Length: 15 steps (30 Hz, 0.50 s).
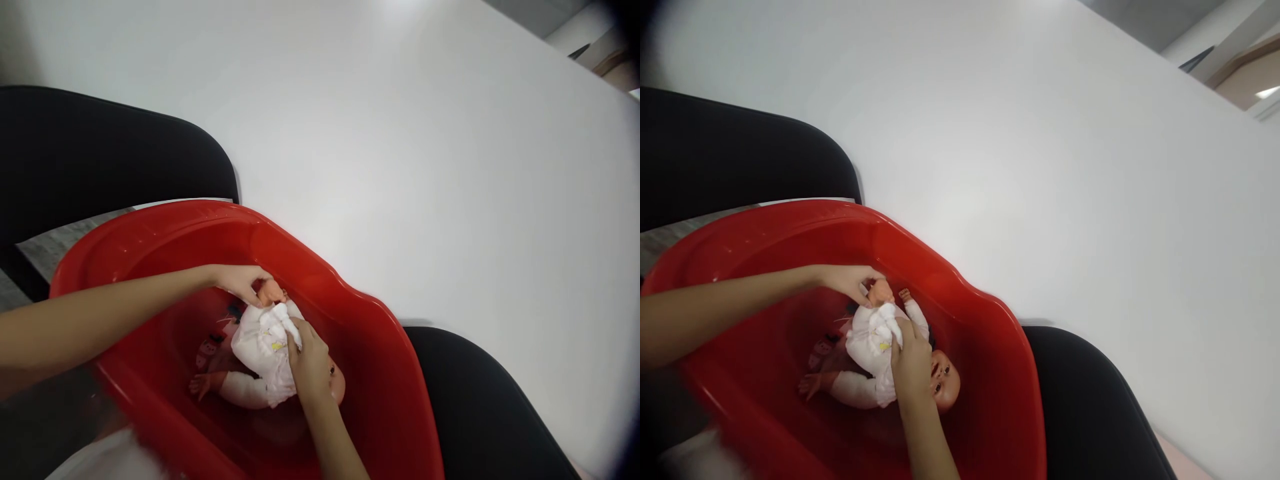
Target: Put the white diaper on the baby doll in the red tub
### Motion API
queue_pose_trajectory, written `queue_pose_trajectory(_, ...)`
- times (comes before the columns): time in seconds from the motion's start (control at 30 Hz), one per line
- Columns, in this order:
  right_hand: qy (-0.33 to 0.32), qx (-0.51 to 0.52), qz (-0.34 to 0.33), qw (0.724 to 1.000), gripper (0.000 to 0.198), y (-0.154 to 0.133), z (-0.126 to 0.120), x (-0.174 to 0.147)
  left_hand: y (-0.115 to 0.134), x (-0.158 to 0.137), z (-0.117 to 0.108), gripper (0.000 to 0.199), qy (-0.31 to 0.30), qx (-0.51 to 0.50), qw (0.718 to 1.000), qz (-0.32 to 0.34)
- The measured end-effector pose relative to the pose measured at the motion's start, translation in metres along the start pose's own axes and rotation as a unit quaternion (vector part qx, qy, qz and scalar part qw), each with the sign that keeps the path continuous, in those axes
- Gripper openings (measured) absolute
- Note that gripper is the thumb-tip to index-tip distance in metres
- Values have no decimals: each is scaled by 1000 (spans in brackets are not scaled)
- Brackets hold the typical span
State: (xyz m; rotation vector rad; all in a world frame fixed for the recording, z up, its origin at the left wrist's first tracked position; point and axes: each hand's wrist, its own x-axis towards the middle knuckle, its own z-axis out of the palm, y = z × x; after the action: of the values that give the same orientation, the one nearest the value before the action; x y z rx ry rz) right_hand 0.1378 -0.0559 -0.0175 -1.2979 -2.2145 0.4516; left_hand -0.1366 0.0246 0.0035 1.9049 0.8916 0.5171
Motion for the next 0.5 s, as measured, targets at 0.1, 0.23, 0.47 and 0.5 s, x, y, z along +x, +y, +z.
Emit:
queue_pose_trajectory(0.1, -113, 49, 7, 992, 27, -4, 11, -1, -7, -6, -23, 52, 65, 1, 997, -34)
queue_pose_trajectory(0.23, -306, 62, 0, 950, 24, -3, 36, -14, -21, -12, -42, 50, 136, 92, 972, -167)
queue_pose_trajectory(0.47, -586, -130, -55, 798, 25, 3, 59, -28, -54, -16, -35, 27, 68, 152, 902, -399)
queue_pose_trajectory(0.5, -602, -145, -55, 783, 26, 3, 60, -27, -60, -16, -31, 29, 78, 140, 897, -413)
